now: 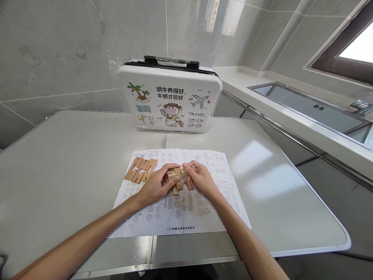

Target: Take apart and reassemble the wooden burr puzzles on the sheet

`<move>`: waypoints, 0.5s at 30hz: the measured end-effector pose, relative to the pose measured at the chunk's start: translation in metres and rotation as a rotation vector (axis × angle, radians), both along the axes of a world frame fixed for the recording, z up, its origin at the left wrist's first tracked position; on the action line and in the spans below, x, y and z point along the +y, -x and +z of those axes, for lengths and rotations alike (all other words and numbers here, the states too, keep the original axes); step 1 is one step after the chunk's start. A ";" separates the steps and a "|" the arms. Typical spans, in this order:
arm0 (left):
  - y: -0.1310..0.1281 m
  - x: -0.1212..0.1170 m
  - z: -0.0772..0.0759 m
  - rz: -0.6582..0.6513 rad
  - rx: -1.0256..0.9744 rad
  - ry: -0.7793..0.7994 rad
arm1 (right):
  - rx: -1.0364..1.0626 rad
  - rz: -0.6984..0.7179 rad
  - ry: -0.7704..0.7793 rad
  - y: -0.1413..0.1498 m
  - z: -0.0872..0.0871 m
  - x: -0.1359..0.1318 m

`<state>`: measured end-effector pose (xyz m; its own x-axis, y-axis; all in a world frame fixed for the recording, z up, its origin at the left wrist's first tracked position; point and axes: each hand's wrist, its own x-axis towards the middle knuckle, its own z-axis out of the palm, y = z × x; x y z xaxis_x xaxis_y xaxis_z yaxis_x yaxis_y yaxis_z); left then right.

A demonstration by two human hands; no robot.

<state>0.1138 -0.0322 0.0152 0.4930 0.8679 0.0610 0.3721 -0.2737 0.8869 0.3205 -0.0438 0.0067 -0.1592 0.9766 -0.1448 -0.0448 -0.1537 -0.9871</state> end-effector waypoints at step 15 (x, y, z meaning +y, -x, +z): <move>0.003 0.003 0.003 -0.048 -0.147 0.084 | -0.069 0.130 -0.082 0.001 0.007 -0.004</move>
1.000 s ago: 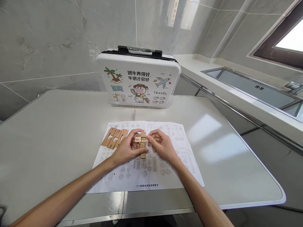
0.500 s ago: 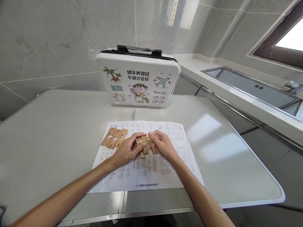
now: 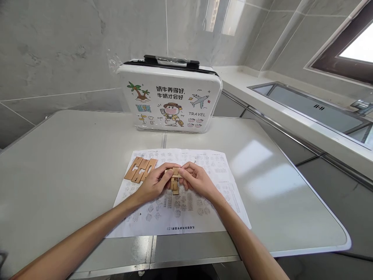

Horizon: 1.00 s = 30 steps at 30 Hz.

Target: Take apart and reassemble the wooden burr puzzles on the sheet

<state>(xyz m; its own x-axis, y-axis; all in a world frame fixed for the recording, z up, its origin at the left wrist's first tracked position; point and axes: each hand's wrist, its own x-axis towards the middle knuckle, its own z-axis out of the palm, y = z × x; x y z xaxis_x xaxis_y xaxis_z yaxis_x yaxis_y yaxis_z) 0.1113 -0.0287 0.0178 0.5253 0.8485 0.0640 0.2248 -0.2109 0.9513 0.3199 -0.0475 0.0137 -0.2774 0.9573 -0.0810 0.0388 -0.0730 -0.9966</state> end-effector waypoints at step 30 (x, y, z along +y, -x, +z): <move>-0.006 0.001 -0.004 0.184 -0.238 0.210 | -0.243 -0.151 -0.188 0.008 -0.010 -0.003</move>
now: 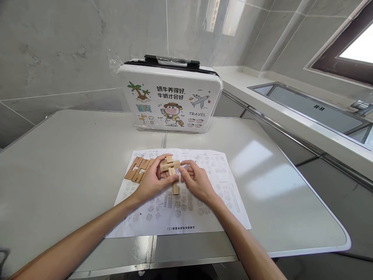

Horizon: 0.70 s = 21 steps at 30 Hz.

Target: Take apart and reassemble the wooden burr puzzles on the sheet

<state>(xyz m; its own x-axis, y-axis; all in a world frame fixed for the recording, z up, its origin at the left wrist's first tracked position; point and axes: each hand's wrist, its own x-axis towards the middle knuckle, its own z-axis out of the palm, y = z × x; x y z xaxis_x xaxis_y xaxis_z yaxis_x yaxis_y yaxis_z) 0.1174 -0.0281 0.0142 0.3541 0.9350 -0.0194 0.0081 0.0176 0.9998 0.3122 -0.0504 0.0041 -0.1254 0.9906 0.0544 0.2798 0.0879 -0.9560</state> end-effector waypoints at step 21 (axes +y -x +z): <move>0.004 0.003 -0.001 -0.138 0.018 0.026 | 0.176 -0.029 -0.016 -0.007 -0.004 0.004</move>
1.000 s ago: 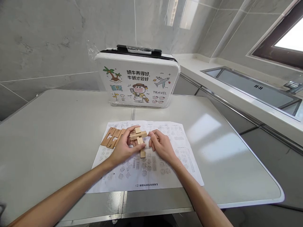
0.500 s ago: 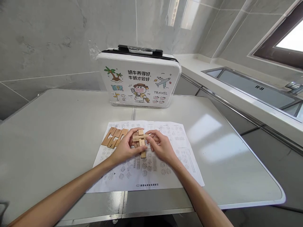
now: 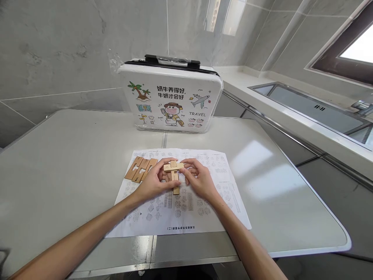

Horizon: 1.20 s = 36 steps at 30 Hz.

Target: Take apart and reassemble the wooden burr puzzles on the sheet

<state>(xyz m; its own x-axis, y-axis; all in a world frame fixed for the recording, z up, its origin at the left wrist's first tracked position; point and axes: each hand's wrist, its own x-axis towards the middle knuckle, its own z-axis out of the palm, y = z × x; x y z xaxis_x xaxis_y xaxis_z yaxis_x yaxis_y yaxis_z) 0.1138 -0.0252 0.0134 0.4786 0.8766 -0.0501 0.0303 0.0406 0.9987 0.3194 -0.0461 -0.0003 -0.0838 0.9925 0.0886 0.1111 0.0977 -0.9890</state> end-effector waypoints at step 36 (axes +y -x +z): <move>-0.003 0.005 -0.007 0.134 -0.103 0.089 | -0.686 0.038 -0.224 0.012 0.003 -0.008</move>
